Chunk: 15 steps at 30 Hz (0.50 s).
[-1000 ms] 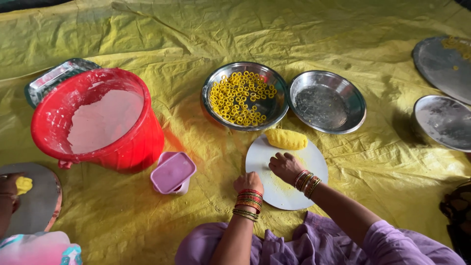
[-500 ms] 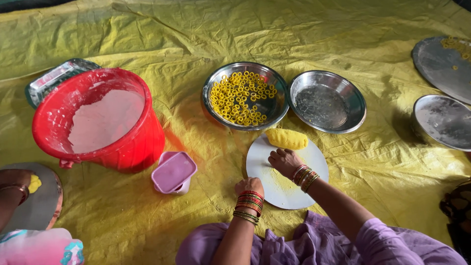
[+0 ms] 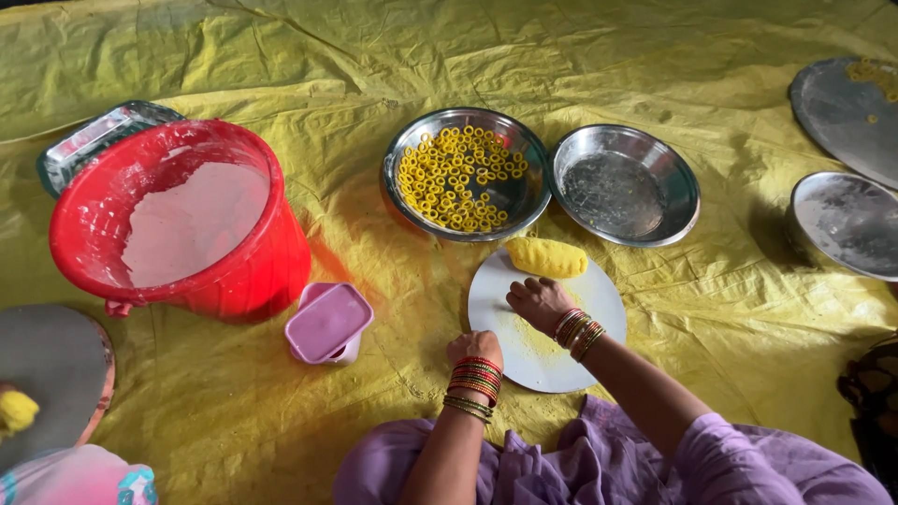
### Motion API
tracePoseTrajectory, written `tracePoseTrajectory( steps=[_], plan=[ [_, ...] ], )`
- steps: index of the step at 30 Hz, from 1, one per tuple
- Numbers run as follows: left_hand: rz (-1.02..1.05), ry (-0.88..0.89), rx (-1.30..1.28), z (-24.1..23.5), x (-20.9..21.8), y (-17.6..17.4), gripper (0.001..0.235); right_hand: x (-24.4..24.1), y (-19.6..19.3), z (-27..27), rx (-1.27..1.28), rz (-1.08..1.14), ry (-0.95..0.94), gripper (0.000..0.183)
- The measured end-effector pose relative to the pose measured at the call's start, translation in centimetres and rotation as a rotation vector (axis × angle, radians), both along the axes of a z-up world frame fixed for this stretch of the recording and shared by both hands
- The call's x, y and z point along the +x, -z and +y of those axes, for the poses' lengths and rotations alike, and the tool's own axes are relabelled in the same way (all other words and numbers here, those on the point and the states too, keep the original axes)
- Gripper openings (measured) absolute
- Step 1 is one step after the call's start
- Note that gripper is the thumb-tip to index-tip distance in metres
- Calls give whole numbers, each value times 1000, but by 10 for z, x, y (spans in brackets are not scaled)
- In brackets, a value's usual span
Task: The person kneads a yellow dough ball on a white plate, repeatedly pressing and folding it by hand. A second person kneads dough on a separate board to the left. The camera wearer occasionally dips their hand into a small pink container and continues kneading.
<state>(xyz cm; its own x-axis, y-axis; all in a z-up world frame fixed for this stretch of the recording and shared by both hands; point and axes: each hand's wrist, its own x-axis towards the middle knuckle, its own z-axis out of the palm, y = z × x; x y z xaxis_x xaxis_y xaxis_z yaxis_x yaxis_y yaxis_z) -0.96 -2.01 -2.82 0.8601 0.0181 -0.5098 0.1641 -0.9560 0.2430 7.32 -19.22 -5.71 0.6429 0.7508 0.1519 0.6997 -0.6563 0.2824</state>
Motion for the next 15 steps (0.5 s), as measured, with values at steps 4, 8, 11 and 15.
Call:
tracePoseTrajectory(
  steps=[4, 8, 11, 15],
  plan=[
    [14, -5, 4, -4, 2, -4, 25, -9, -1, -9, -41, 41, -51, 18],
    [16, -3, 15, -3, 2, -7, 21, -2, 1, -15, -127, 149, -29, 10],
    [23, -1, 8, -1, 4, -7, 22, 9, 1, -19, -83, 93, 62, 7],
    [78, -15, 14, 1, 4, -2, 29, 6, 14, -17, 20, 30, 141, 10]
  ],
)
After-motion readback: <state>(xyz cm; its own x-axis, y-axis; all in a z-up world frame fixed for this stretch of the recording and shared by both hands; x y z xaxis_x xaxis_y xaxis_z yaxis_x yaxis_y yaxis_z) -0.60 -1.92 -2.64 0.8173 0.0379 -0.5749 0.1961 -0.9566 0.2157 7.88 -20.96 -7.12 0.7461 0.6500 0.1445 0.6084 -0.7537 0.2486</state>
